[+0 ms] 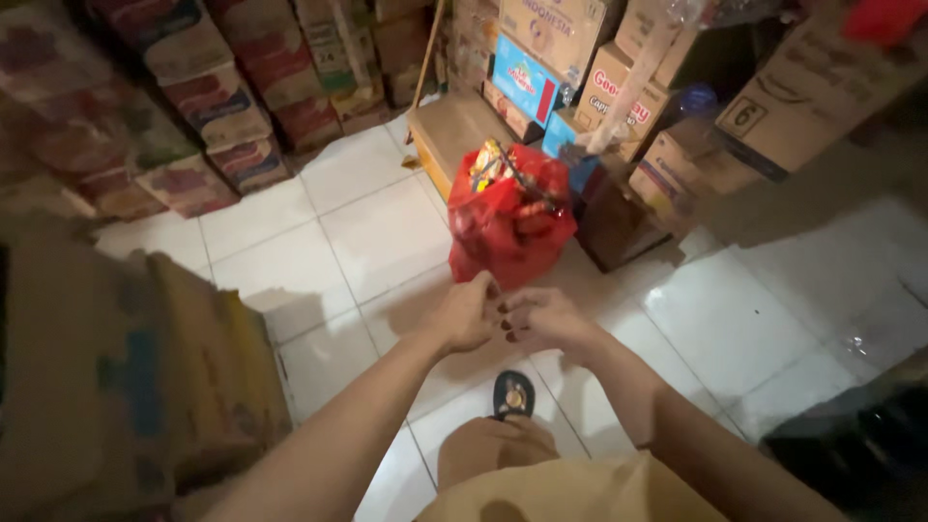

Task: The person ties red plastic bags filled with packaged snacks using black plastic straps. They gather the bag handles, wrap the straps around them, and secure the knots. The person moves between several bags in a cluttered storage area.

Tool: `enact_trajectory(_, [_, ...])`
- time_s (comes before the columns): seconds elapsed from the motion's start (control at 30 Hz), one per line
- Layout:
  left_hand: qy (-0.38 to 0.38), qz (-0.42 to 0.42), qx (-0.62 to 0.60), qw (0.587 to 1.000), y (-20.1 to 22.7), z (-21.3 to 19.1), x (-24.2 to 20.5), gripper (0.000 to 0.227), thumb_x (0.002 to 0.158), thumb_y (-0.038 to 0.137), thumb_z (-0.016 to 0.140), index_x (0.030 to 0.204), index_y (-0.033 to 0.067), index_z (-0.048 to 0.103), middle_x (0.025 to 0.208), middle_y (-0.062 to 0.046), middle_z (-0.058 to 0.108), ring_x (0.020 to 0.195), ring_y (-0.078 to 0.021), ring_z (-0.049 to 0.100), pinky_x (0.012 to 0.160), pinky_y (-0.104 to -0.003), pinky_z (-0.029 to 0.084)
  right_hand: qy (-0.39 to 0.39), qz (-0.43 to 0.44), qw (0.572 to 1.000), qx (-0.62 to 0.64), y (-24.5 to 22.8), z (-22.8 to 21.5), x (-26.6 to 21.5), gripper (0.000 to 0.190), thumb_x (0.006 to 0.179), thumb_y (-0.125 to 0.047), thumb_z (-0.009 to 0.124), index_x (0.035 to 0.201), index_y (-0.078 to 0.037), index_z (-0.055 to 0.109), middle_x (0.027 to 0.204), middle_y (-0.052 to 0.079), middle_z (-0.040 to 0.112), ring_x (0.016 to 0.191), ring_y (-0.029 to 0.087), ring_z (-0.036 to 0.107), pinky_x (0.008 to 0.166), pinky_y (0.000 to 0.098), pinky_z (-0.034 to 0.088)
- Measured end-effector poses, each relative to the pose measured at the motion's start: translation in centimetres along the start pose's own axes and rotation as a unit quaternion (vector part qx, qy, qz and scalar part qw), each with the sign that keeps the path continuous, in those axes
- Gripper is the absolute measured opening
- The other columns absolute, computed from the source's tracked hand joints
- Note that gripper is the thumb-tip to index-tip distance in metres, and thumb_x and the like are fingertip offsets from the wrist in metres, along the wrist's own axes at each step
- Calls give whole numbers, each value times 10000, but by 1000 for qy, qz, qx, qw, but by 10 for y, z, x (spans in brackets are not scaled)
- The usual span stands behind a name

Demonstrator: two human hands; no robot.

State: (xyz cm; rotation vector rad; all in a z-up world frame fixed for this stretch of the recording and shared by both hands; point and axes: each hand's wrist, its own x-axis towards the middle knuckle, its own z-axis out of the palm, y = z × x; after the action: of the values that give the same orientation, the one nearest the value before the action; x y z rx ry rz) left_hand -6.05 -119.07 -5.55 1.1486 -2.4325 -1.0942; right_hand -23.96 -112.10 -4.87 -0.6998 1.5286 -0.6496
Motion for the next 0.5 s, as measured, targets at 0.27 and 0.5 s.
enact_trajectory(0.27, [-58, -80, 20, 995, -44, -23, 167, 420, 842, 211, 679, 1222, 60, 582, 1130, -207, 703, 1084, -361, 682, 907, -454, 535, -4, -14, 997, 73, -30, -104, 162, 346, 884, -85, 662, 1229, -82, 688, 1056, 105, 724, 934, 249, 709, 773, 404, 582])
enact_trajectory(0.5, [-68, -69, 44, 994, -103, -27, 278, 334, 867, 261, 650, 1136, 63, 649, 1127, -206, 722, 1090, -350, 688, 911, -448, 550, 41, 90, 995, 30, -41, -150, 235, 237, 926, -177, 623, 1154, -163, 689, 1046, 18, 733, 909, 192, 719, 793, 412, 555])
